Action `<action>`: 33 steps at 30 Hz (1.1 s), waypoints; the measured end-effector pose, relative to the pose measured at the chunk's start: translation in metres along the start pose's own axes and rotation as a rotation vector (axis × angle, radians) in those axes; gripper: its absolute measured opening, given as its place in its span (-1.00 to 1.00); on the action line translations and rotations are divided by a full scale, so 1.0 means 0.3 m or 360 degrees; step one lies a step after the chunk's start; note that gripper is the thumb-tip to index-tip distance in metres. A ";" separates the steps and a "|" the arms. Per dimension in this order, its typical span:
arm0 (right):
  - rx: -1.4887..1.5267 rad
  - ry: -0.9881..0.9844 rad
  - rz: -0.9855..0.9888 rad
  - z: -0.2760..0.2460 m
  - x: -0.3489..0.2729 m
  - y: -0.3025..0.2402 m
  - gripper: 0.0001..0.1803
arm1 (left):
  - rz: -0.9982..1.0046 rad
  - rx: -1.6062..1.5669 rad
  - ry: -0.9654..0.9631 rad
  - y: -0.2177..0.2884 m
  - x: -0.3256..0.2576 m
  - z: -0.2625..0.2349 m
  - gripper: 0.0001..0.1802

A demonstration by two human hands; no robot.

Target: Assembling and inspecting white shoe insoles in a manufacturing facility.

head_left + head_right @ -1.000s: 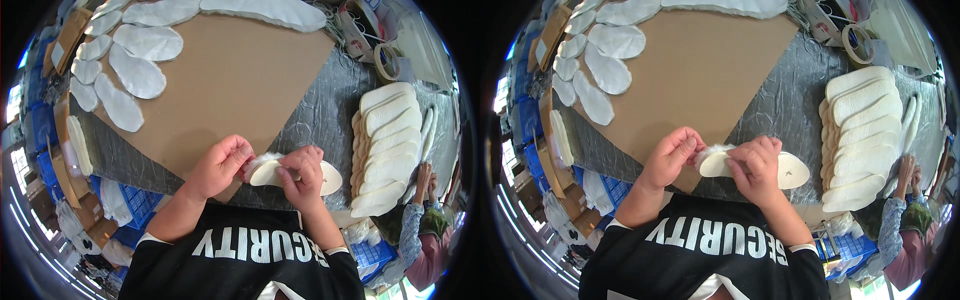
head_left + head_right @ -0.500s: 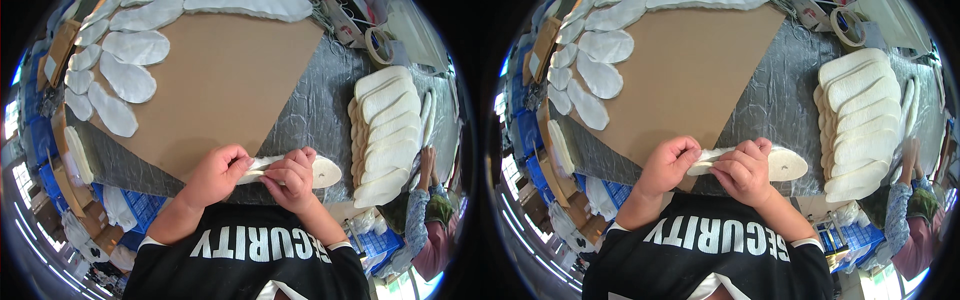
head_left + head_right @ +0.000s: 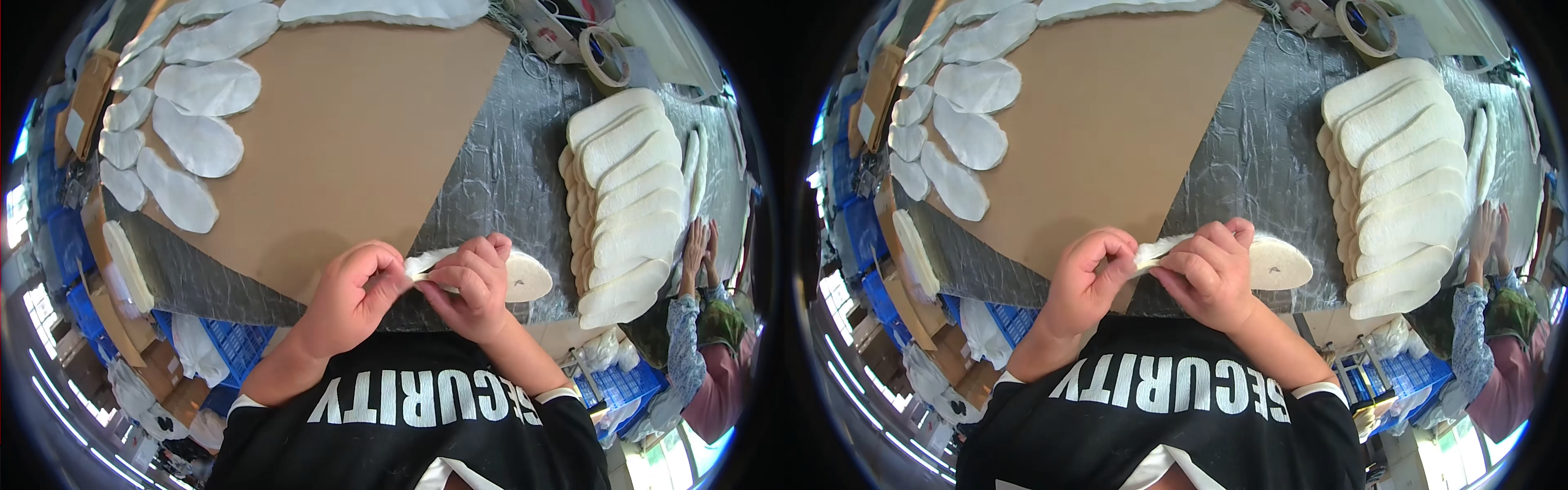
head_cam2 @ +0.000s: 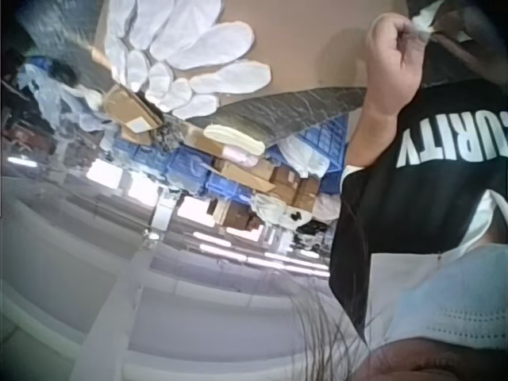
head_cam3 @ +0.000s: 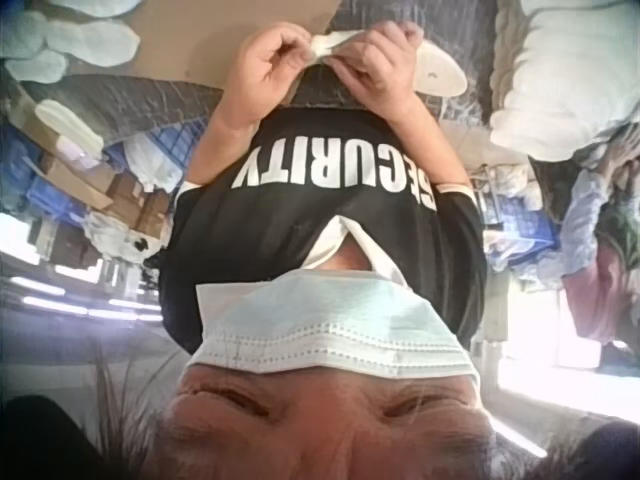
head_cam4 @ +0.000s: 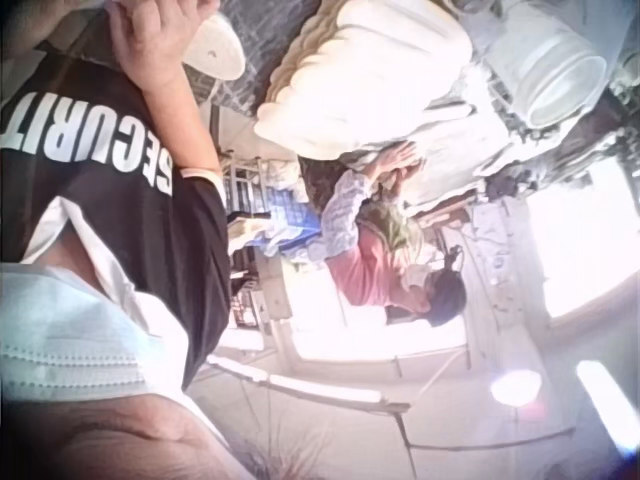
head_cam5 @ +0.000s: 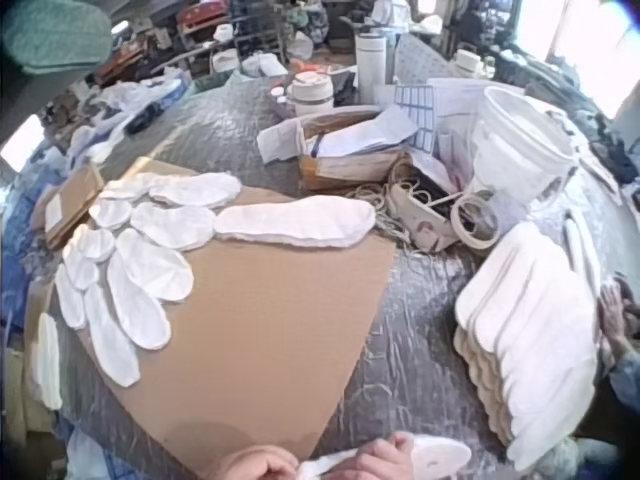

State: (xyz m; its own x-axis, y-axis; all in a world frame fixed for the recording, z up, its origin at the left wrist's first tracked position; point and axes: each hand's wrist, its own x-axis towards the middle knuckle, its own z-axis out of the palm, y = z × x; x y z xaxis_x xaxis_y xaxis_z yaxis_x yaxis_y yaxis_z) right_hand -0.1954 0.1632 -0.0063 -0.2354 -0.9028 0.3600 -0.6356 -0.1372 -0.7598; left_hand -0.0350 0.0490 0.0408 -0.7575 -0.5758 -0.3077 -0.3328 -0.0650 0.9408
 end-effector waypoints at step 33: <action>-0.0013 -0.1017 0.0452 -0.096 0.059 0.050 -0.77 | -0.0056 0.0766 -0.0526 -0.047 0.064 -0.012 -0.78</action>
State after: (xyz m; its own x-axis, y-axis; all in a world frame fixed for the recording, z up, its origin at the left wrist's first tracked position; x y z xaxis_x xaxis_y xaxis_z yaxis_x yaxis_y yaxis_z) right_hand -0.2304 0.1568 0.0042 0.0840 -0.9664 -0.2429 -0.6196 0.1403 -0.7723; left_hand -0.0429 0.0358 0.0223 -0.8508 -0.2899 -0.4383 -0.5198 0.3426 0.7826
